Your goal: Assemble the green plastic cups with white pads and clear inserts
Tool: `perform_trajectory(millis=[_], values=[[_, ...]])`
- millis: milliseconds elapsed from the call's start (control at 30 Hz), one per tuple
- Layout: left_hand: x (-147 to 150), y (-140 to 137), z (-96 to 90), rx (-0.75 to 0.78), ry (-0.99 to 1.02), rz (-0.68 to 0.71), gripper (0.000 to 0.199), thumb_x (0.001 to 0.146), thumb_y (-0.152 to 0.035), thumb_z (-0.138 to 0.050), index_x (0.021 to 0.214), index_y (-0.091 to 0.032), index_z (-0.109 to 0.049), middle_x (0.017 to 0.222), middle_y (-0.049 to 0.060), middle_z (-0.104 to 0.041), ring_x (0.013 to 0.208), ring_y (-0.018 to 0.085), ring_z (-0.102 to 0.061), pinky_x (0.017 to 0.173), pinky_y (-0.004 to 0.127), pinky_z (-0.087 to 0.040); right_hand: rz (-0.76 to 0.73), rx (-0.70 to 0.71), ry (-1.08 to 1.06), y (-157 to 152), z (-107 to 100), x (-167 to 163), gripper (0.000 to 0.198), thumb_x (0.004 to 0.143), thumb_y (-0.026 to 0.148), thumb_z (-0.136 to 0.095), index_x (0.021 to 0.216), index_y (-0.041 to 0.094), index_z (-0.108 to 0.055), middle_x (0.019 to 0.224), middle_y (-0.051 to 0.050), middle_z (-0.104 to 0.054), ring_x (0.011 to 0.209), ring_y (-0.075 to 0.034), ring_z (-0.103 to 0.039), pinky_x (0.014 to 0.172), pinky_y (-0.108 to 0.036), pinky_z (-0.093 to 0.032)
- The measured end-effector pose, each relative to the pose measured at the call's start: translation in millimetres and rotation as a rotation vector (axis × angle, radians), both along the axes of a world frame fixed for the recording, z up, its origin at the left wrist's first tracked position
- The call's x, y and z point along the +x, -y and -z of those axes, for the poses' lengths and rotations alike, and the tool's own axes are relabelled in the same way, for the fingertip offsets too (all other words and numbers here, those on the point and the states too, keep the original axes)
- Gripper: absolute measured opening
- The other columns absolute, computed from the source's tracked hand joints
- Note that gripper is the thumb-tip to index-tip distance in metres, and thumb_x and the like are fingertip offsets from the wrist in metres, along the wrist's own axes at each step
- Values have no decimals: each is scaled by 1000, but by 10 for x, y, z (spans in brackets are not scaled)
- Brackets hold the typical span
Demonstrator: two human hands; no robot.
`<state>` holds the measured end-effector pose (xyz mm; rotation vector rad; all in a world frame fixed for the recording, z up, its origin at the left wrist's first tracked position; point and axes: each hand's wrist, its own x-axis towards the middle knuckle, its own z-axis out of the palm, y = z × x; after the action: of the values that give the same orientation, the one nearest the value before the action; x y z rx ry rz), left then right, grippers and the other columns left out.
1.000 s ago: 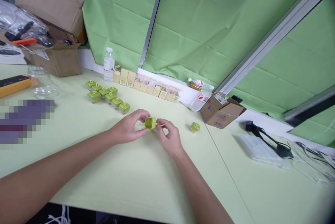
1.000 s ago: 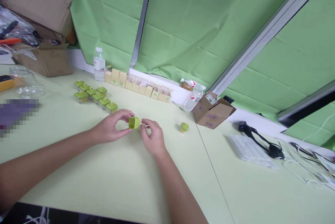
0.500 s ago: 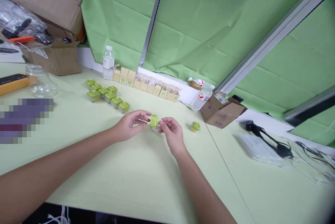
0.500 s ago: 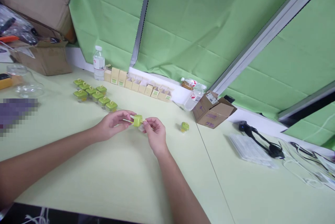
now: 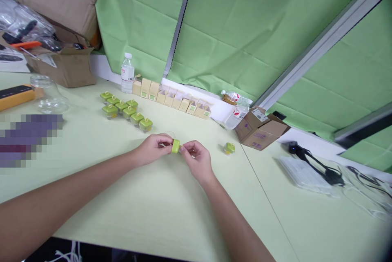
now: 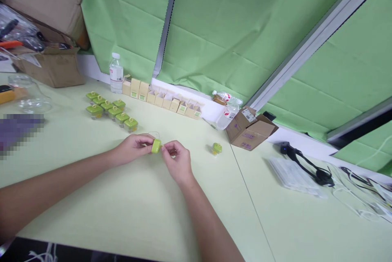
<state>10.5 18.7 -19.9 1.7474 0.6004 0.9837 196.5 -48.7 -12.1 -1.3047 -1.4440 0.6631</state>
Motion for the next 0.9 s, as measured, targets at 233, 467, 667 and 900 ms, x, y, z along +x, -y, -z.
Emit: perform_trajectory(millis=[233,467,667,900], values=[[-4,-7,34,-172,-14,25,22,78,-37,-72,81,-15,-74,79,3,-71,80,19,-66,77,31,-54,-20,-49,-116,-21,42,-10,19,79,39,-71,82,21,-66,78,-3,-68,68,-15,-60,64,-28,-48],[-6,-31,90,-190,29,33,27,74,-38,-77,90,-17,-78,85,4,-74,86,22,-68,81,33,-55,-53,-85,-174,-8,-23,-69,22,75,41,-73,77,20,-65,73,-1,-66,62,-14,-56,60,-28,-47],[-9,-22,91,-177,27,25,27,74,-36,-78,92,-17,-79,86,5,-75,87,22,-69,82,33,-55,-67,-133,-219,-16,-39,-48,22,73,40,-74,76,20,-65,72,-2,-66,61,-14,-55,56,-27,-48],[-4,33,44,-142,-10,28,25,73,-35,-78,89,-15,-79,84,6,-76,79,21,-69,74,30,-55,-83,-141,-239,-22,-32,-27,21,74,39,-74,80,20,-68,77,-2,-67,64,-14,-57,58,-27,-50]])
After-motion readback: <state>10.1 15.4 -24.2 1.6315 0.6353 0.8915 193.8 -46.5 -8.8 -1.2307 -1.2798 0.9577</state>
